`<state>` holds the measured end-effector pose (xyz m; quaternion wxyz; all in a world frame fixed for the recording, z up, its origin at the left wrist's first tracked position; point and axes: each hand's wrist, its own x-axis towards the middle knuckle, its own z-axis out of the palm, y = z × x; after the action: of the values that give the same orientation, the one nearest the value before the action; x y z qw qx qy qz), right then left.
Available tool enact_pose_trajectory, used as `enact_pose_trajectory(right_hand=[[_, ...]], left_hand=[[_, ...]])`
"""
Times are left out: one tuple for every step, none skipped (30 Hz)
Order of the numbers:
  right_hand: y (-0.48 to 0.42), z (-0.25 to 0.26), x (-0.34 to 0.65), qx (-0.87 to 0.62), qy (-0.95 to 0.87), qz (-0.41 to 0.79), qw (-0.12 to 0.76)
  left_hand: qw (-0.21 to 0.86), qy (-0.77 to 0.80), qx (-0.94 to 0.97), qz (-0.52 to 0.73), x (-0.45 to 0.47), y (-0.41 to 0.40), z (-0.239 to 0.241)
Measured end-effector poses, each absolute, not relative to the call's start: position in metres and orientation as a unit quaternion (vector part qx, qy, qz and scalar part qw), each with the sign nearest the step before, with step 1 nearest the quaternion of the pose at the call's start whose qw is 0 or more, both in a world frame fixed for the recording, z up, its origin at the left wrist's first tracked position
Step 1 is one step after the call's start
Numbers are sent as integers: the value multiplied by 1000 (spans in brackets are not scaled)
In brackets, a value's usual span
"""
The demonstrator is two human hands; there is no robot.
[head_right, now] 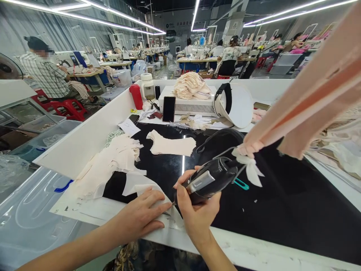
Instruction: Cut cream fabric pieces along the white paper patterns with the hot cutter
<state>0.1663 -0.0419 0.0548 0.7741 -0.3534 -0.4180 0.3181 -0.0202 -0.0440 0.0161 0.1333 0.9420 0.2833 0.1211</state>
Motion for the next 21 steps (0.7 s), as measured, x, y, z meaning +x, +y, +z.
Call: enact_pose_trajectory(right_hand=[[-42,55,166,-355,-417,319,773],[-42,54,165,-357,-417,320,772],[-41,54,165,-358,-416,322,772],[-41,54,165,-358,-414,323,772],[-41,54,164,-358,-411,324,773],[-41,54,164,-357,-408,325,775],[-41,55,163,-357,-405,325,776],[-41,55,163,-356,-403,326,777],[-41,55,163,-355,-401,326,779],[-42,55,162,-352,-400,326,781],[-42,55,162,-350,-401,325,782],[-42,55,162,-348,-402,324,782],[-43,55,162,-348,-403,325,782],[-43,55,163,-349,-403,326,780],[-44,55,163,-352,-404,327,778],[-44,55,163,-355,-405,329,776],[-44,54,163,-359,-405,330,773],[-43,54,163,-362,-405,330,772],[-43,55,163,-365,-405,329,771],[-41,55,163,-367,-405,328,770],[-40,55,163,-367,-405,327,771]], left_hand=[[130,283,943,121,-21,-44,16],[126,283,943,121,-22,-44,16],[123,283,943,121,-22,-44,16],[121,285,943,119,-23,-45,16],[122,286,943,119,-23,-45,16],[124,287,943,118,-23,-45,16],[126,286,942,118,-23,-44,17],[129,286,942,118,-24,-44,17],[131,285,942,117,-24,-44,18],[133,285,942,117,-24,-43,18],[134,286,941,118,-25,-43,18],[135,287,941,118,-25,-43,18],[135,288,940,120,-25,-43,17],[134,289,940,121,-26,-44,17],[132,289,940,122,-26,-44,16],[131,289,940,122,-26,-44,15],[130,289,941,120,-26,-44,14],[130,289,941,117,-26,-44,14],[130,288,942,116,-26,-44,13],[130,287,942,115,-26,-45,13],[129,286,942,116,-26,-45,13]])
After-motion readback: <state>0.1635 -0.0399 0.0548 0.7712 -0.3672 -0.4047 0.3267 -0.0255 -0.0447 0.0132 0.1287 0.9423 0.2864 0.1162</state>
